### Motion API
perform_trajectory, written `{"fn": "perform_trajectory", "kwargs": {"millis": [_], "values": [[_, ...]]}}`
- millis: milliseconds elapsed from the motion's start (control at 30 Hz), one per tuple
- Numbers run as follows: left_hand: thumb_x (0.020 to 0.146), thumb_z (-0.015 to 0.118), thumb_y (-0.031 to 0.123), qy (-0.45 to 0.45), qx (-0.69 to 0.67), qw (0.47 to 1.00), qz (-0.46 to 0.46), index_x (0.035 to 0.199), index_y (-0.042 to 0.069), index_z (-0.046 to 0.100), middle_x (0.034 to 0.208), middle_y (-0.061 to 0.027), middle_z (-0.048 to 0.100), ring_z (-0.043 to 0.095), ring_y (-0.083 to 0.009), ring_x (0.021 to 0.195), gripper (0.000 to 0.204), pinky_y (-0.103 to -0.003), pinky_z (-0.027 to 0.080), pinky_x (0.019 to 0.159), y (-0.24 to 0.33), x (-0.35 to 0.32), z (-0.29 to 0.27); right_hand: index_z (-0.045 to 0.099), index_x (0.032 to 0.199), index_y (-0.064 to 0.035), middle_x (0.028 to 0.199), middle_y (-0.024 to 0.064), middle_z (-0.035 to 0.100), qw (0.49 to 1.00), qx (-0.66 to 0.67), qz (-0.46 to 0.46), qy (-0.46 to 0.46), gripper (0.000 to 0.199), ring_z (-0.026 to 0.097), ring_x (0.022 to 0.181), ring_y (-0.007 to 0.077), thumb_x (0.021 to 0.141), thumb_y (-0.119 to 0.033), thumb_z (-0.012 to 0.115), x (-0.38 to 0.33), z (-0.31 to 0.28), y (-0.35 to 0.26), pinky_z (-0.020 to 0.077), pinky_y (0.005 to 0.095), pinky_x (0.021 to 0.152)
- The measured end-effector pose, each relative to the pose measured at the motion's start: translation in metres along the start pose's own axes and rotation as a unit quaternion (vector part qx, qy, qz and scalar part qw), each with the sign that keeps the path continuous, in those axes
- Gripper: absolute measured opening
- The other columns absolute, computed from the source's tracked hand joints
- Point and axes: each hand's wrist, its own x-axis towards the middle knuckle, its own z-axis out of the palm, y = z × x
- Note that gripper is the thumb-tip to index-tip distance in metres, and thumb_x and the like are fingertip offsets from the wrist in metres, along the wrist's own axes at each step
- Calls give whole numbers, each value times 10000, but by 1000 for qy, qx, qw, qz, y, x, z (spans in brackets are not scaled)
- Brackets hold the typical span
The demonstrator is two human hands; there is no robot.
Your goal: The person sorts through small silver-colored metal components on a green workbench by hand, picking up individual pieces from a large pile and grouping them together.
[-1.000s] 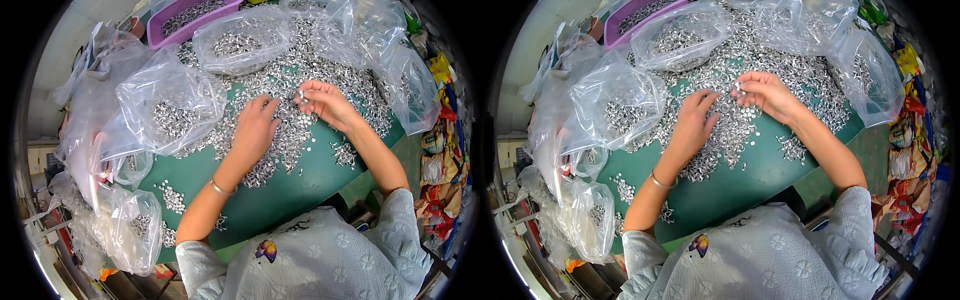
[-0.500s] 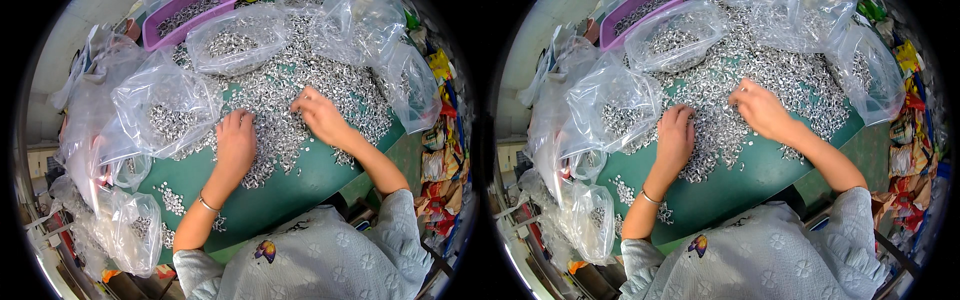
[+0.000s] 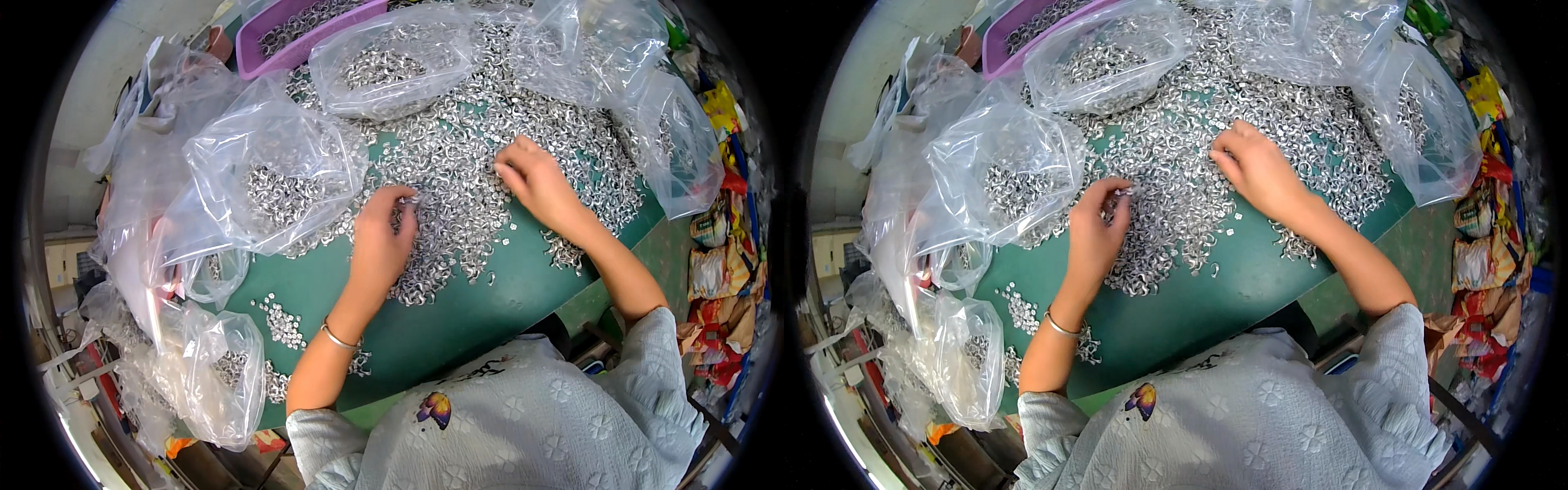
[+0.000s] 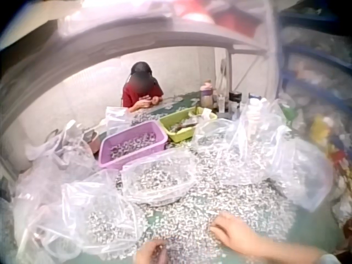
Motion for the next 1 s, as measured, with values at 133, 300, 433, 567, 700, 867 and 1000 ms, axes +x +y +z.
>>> {"fn": "perform_trajectory", "kwargs": {"millis": [133, 300, 433, 567, 700, 867, 1000], "values": [[897, 505, -58, -53, -331, 927, -170, 1069, -39, 591, 933, -50, 651, 616, -99, 772, 193, -197, 463, 651, -8, 0, -5, 612, 1000, -1, 884, 72, 604, 824, 532, 174, -89, 163, 542, 648, 133, 940, -108, 505, 8, -13, 4, 434, 246, 572], [868, 547, -66, -17, -118, 990, -78, 1013, -25, 640, 919, -67, 661, 637, -112, 773, 177, -223, 491, 672, 8, -1, -13, 628, 1008, 4, 991, 76, 637, 642, 742, 147, -121, 175, 601, 740, 150, 932, -97, 508, 17, -9, 25, 476, 269, 608], [824, 587, -84, 5, -52, 995, -85, 968, -6, 667, 905, -82, 666, 646, -120, 822, 182, -249, 501, 683, 13, -7, -16, 672, 947, -37, 845, 56, 600, 979, 203, 15, -25, 129, 608, 742, 197, 873, -113, 600, 20, 6, -5, 484, 333, 636], [830, 559, -96, 51, 34, 995, 82, 988, -11, 656, 928, -142, 633, 644, -193, 793, 205, -283, 503, 669, 8, -8, -13, 669, 899, -71, 789, 77, 557, 983, -97, -154, -26, 104, 595, 739, 255, 810, -121, 649, 28, 34, -14, 479, 374, 652], [833, 538, -121, 37, -98, 994, -13, 1006, -19, 657, 987, -123, 622, 635, -175, 814, 234, -259, 503, 681, 5, -10, -11, 601, 776, -47, 790, 96, 558, 960, -188, -206, -26, 55, 595, 735, 301, 748, -82, 634, 36, 49, -17, 484, 418, 652], [840, 512, -138, 30, -261, 959, -110, 997, -34, 653, 953, -82, 611, 587, -99, 796, 235, -214, 486, 669, -4, -17, -13, 604, 755, -42, 776, 107, 578, 973, -129, -192, -20, 38, 611, 769, 309, 769, -77, 605, 35, 40, -24, 490, 430, 714], [875, 500, -100, 19, -276, 945, -173, 1014, -35, 636, 868, -62, 626, 580, -84, 753, 205, -209, 481, 658, -4, -20, -13, 624, 737, -48, 776, 102, 598, 969, -128, -201, -67, 83, 615, 764, 292, 781, -119, 629, 37, 41, -21, 480, 430, 725]]}}
